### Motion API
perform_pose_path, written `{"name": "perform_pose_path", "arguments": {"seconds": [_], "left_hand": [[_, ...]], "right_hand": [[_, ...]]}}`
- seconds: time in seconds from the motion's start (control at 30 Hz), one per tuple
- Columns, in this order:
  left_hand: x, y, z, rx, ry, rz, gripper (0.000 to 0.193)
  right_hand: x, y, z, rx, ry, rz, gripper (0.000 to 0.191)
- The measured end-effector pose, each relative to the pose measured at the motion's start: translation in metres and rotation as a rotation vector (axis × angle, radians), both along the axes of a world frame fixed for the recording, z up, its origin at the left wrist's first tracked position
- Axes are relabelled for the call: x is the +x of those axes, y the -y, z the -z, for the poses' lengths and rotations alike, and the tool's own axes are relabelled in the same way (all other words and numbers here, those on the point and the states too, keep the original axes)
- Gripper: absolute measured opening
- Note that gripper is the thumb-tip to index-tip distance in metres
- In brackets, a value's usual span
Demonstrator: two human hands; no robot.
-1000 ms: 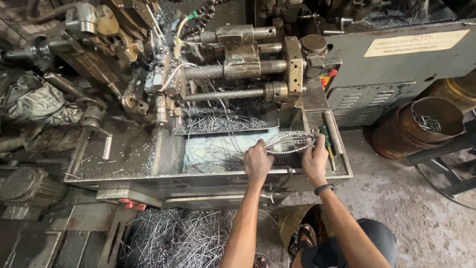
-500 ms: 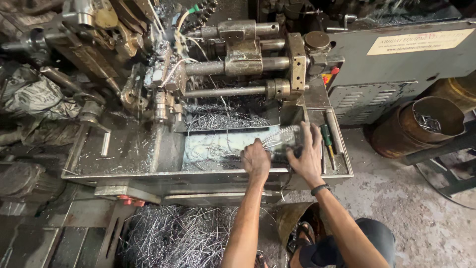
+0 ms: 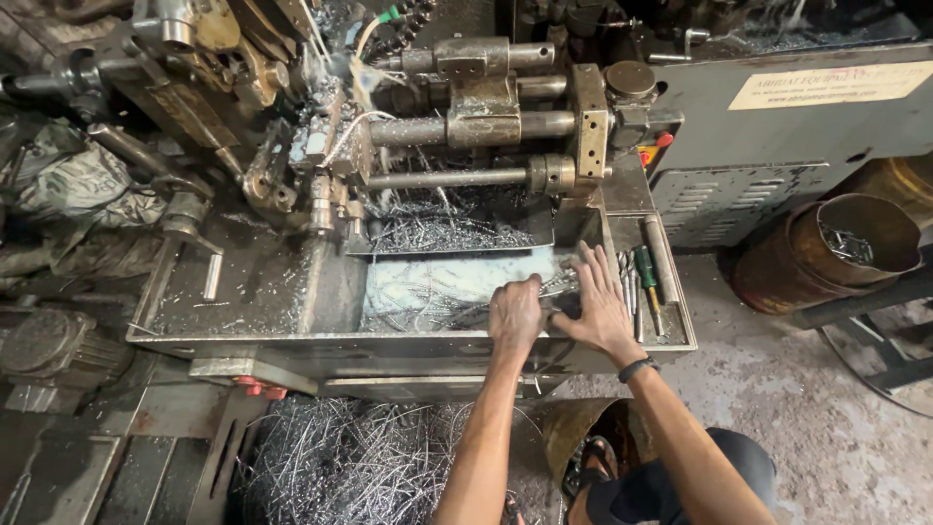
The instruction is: The person removes metal swarf from a coolant tray beneath a running lathe. They gather the swarf by hand, lift it out of the tray, and drop it into a nearby container. The person repeats this process multiple times while the machine continues to produce chips.
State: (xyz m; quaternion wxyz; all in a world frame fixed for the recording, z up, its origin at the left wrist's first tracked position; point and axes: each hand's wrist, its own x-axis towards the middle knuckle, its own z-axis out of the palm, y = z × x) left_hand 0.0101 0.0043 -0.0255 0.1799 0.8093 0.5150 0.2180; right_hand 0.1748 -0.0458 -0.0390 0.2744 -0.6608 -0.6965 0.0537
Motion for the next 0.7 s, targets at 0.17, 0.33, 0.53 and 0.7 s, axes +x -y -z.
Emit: {"name": "perform_pose_path", "arguments": {"seconds": [0.17,0.33,0.53,0.7], "left_hand": [[-0.004,0.001,0.0,-0.012,0.135,0.076,0.025],[-0.01,0.003,0.004,-0.013,0.408,0.124,0.027],[-0.011,0.002,0.006,-0.037,0.433,0.049,0.032],[-0.008,0.001,0.018,0.374,0.335,-0.093,0.03]], "right_hand": [[-0.003,-0.003,0.002,-0.123,0.014,0.013,0.087],[-0.004,0.003,0.001,-0.169,0.018,-0.009,0.061],[-0.003,0.003,0.002,-0.162,-0.005,0.009,0.05],[0.0,0.0,0.013,-0.019,-0.006,0.028,0.056]]}}
